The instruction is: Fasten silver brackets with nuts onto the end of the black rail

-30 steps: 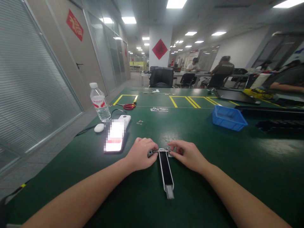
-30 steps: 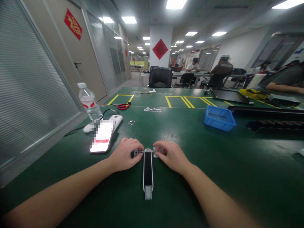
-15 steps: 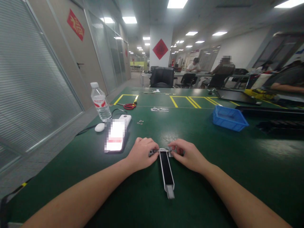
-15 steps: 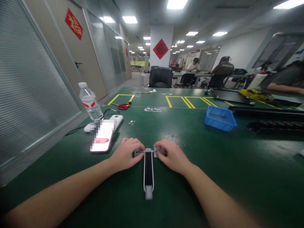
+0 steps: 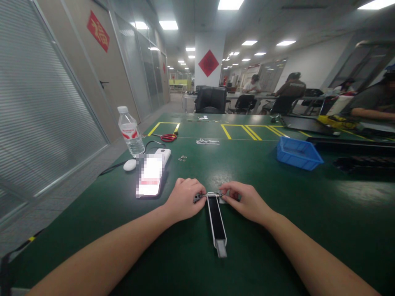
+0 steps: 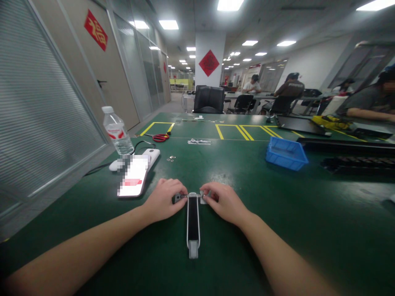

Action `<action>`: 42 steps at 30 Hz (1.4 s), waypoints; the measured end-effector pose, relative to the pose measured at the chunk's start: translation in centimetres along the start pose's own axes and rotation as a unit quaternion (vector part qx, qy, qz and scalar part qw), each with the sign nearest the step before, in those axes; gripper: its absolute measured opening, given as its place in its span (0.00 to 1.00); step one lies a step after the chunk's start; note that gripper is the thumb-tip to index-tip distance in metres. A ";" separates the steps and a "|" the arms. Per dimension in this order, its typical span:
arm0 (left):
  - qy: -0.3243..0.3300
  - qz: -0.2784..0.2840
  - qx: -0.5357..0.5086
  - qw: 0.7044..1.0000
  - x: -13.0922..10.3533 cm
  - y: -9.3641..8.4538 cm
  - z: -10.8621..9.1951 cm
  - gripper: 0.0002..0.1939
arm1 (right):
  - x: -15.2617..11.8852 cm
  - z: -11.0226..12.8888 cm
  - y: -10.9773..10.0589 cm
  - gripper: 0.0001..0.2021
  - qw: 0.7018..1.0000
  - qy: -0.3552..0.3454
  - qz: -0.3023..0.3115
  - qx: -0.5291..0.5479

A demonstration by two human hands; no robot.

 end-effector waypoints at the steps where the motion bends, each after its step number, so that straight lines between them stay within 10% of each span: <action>1: 0.001 0.000 0.000 1.000 0.0 0.0 0.0 0.06 | 0.0 0.0 0.0 0.09 1.000 0.000 0.000 0.000; 42: -0.009 0.000 0.014 1.000 0.1 0.4 0.1 0.04 | 0.2 -0.4 0.7 0.08 0.999 0.029 -0.029 0.001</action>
Point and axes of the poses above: each hand's wrist, its own x-axis towards the middle knuckle, its own y-axis out of the palm, z = x × y, the point moved 5 cm from there along x, towards the middle knuckle, and after that the axes turned 6 degrees about z, right-handed, at the moved point
